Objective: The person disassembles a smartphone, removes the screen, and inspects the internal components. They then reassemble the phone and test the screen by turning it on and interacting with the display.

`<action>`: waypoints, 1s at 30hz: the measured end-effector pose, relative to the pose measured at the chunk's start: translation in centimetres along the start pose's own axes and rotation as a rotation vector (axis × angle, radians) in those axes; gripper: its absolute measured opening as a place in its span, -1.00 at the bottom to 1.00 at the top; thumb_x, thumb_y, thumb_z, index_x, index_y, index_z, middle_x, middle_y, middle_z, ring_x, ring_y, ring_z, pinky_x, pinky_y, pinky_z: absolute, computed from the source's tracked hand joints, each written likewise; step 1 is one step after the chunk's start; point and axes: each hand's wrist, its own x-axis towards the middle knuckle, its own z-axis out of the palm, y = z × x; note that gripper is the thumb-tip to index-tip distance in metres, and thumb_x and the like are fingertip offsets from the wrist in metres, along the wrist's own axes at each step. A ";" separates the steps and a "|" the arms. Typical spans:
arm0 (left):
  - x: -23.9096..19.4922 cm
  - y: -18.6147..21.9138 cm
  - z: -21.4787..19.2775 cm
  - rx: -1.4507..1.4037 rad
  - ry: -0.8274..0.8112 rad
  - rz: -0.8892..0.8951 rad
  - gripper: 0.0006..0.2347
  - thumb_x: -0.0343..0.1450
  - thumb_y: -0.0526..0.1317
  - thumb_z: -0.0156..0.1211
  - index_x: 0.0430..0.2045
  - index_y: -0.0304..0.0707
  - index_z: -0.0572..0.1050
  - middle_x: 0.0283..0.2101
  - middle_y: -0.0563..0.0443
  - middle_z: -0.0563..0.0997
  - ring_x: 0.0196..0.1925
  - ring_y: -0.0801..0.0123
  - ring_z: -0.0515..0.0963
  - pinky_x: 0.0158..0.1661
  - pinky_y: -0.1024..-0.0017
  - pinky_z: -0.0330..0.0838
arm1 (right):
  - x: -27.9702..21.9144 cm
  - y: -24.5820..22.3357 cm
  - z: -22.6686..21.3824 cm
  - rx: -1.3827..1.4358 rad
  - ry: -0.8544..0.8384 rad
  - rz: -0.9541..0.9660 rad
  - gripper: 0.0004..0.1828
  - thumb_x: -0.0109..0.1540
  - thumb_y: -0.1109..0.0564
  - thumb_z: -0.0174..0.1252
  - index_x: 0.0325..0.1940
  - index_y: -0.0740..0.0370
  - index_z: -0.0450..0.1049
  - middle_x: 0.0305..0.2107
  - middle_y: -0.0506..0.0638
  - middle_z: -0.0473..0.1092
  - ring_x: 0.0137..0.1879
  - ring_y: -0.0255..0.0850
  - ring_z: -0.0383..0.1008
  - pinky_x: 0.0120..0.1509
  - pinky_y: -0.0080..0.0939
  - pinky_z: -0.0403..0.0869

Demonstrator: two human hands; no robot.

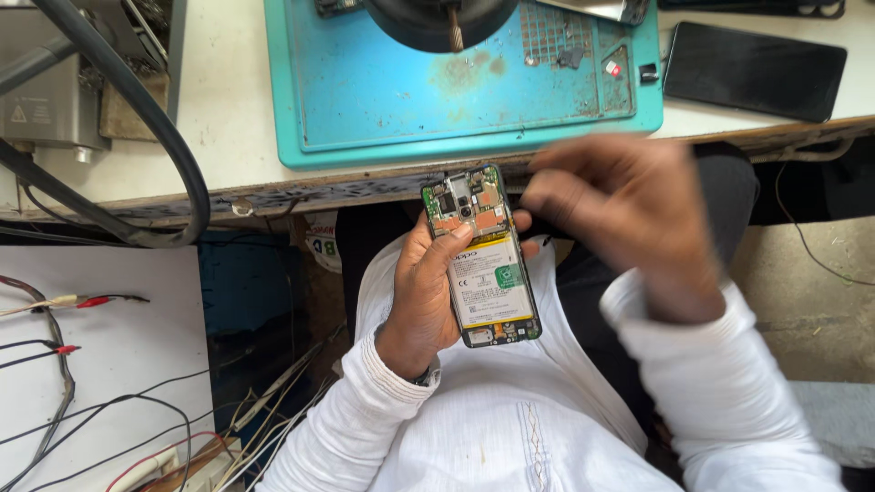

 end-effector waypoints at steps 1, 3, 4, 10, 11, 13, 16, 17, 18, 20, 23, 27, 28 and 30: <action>0.1 0.0 0.0 0.026 -0.023 0.019 -0.71 0.53 -0.30 0.02 0.15 -0.33 0.35 0.05 -0.41 0.59 0.00 -0.03 0.69 -0.01 0.12 0.66 | 2.1 -0.3 -1.6 -0.346 0.090 -0.251 -0.90 0.35 0.27 0.35 -0.09 0.33 0.58 -0.35 0.00 0.54 -0.25 -0.33 0.56 -0.15 -0.36 0.53; 0.2 -0.2 0.0 0.070 -0.061 0.051 -0.72 0.55 -0.31 0.00 0.16 -0.36 0.35 0.08 -0.45 0.57 0.05 -0.09 0.66 -0.01 0.08 0.66 | 6.5 -0.4 -4.3 -0.798 0.174 -0.473 -0.85 0.43 0.23 0.42 -0.14 0.34 0.59 -0.41 0.06 0.51 -0.31 -0.21 0.53 -0.22 -0.25 0.45; 0.2 -0.3 0.0 0.085 -0.060 0.063 -0.72 0.56 -0.30 0.01 0.16 -0.38 0.35 0.08 -0.46 0.57 0.04 -0.09 0.67 -0.02 0.09 0.66 | 8.4 -0.2 -5.3 -0.906 0.179 -0.450 -0.80 0.42 0.20 0.46 -0.16 0.36 0.58 -0.46 0.07 0.50 -0.39 -0.17 0.51 -0.30 -0.20 0.42; 0.0 -0.3 0.3 0.143 -0.064 0.119 -0.70 0.56 -0.29 0.07 0.17 -0.47 0.35 0.08 -0.46 0.57 0.05 -0.03 0.67 0.03 0.09 0.67 | 13.3 3.4 -6.1 -1.256 0.137 -0.302 -0.81 0.33 0.06 0.35 -0.25 0.23 0.63 -0.55 0.04 0.52 -0.57 -0.21 0.48 -0.54 -0.19 0.43; 0.0 -0.4 0.2 0.159 -0.067 0.138 -0.69 0.57 -0.29 0.08 0.17 -0.49 0.36 0.09 -0.44 0.57 0.09 0.00 0.66 0.07 0.08 0.66 | 13.6 4.2 -6.3 -1.246 0.137 -0.392 -0.86 0.37 0.13 0.29 -0.24 0.21 0.63 -0.52 0.00 0.53 -0.53 -0.26 0.48 -0.53 -0.25 0.43; -0.2 -0.7 0.2 0.189 -0.048 0.161 -0.70 0.59 -0.29 0.09 0.17 -0.53 0.36 0.10 -0.42 0.56 0.14 0.05 0.66 0.11 0.08 0.66 | 13.9 6.7 -7.2 -1.207 0.134 -0.562 -0.81 0.45 0.27 0.19 -0.23 0.17 0.64 -0.44 -0.07 0.54 -0.46 -0.37 0.50 -0.50 -0.37 0.42; 0.0 -0.7 0.3 0.243 -0.040 0.164 -0.72 0.60 -0.30 0.09 0.15 -0.54 0.35 0.10 -0.41 0.56 0.12 0.07 0.67 0.08 0.12 0.66 | 15.4 11.6 -10.2 -1.198 0.100 -0.488 -0.85 0.46 0.29 0.19 -0.19 0.22 0.61 -0.41 -0.02 0.54 -0.42 -0.33 0.50 -0.43 -0.35 0.44; -0.1 -0.6 0.2 0.262 -0.043 0.149 -0.72 0.59 -0.30 0.08 0.16 -0.52 0.34 0.09 -0.42 0.58 0.07 0.07 0.68 0.05 0.16 0.66 | 15.9 13.6 -11.5 -1.192 0.099 -0.459 -0.87 0.46 0.30 0.19 -0.17 0.23 0.59 -0.39 -0.01 0.54 -0.39 -0.33 0.51 -0.39 -0.35 0.45; -0.2 -0.5 0.2 0.278 -0.051 0.130 -0.71 0.59 -0.30 0.07 0.16 -0.50 0.33 0.09 -0.44 0.59 0.01 0.07 0.69 0.01 0.19 0.67 | 15.9 15.6 -12.9 -1.184 0.105 -0.424 -0.89 0.46 0.31 0.20 -0.16 0.25 0.57 -0.37 0.00 0.53 -0.37 -0.32 0.51 -0.35 -0.35 0.46; -0.2 -0.5 0.3 0.338 -0.048 0.150 -0.71 0.59 -0.29 0.07 0.15 -0.49 0.32 0.08 -0.44 0.60 0.00 0.07 0.70 -0.01 0.21 0.68 | 14.8 19.3 -15.5 -1.139 0.126 -0.335 -0.91 0.47 0.33 0.20 -0.13 0.28 0.53 -0.34 0.03 0.53 -0.33 -0.31 0.52 -0.28 -0.35 0.48; -0.1 -0.4 0.4 0.385 -0.031 0.164 -0.70 0.58 -0.27 0.08 0.15 -0.48 0.30 0.09 -0.44 0.60 0.00 0.08 0.70 0.00 0.23 0.68 | 10.9 21.5 -16.4 -0.958 0.167 -0.165 -0.93 0.48 0.35 0.21 -0.09 0.32 0.48 -0.29 0.06 0.52 -0.26 -0.29 0.53 -0.18 -0.36 0.51; 0.2 -0.3 0.2 0.333 0.001 0.156 -0.70 0.59 -0.31 0.06 0.17 -0.56 0.29 0.12 -0.48 0.57 0.07 0.03 0.67 0.05 0.19 0.67 | 5.6 14.3 -12.7 -0.306 0.018 -0.143 -0.89 0.49 0.39 0.23 -0.03 0.38 0.41 -0.22 0.11 0.51 -0.17 -0.27 0.54 -0.03 -0.36 0.55; 0.2 -0.2 0.1 0.344 -0.028 0.155 -0.68 0.57 -0.36 0.05 0.20 -0.55 0.27 0.14 -0.46 0.55 0.10 0.03 0.66 0.09 0.18 0.66 | 3.8 11.5 -10.8 -0.153 0.008 -0.116 -0.88 0.49 0.39 0.23 -0.02 0.39 0.39 -0.21 0.13 0.50 -0.15 -0.27 0.55 0.00 -0.37 0.56; 0.0 -0.1 -0.1 0.367 -0.085 0.151 -0.63 0.51 -0.46 0.03 0.24 -0.51 0.21 0.19 -0.42 0.52 0.17 0.01 0.63 0.15 0.16 0.64 | 1.1 6.4 -6.2 0.122 0.021 -0.063 -0.85 0.43 0.42 0.24 -0.04 0.38 0.38 -0.20 0.13 0.51 -0.13 -0.27 0.57 0.04 -0.38 0.59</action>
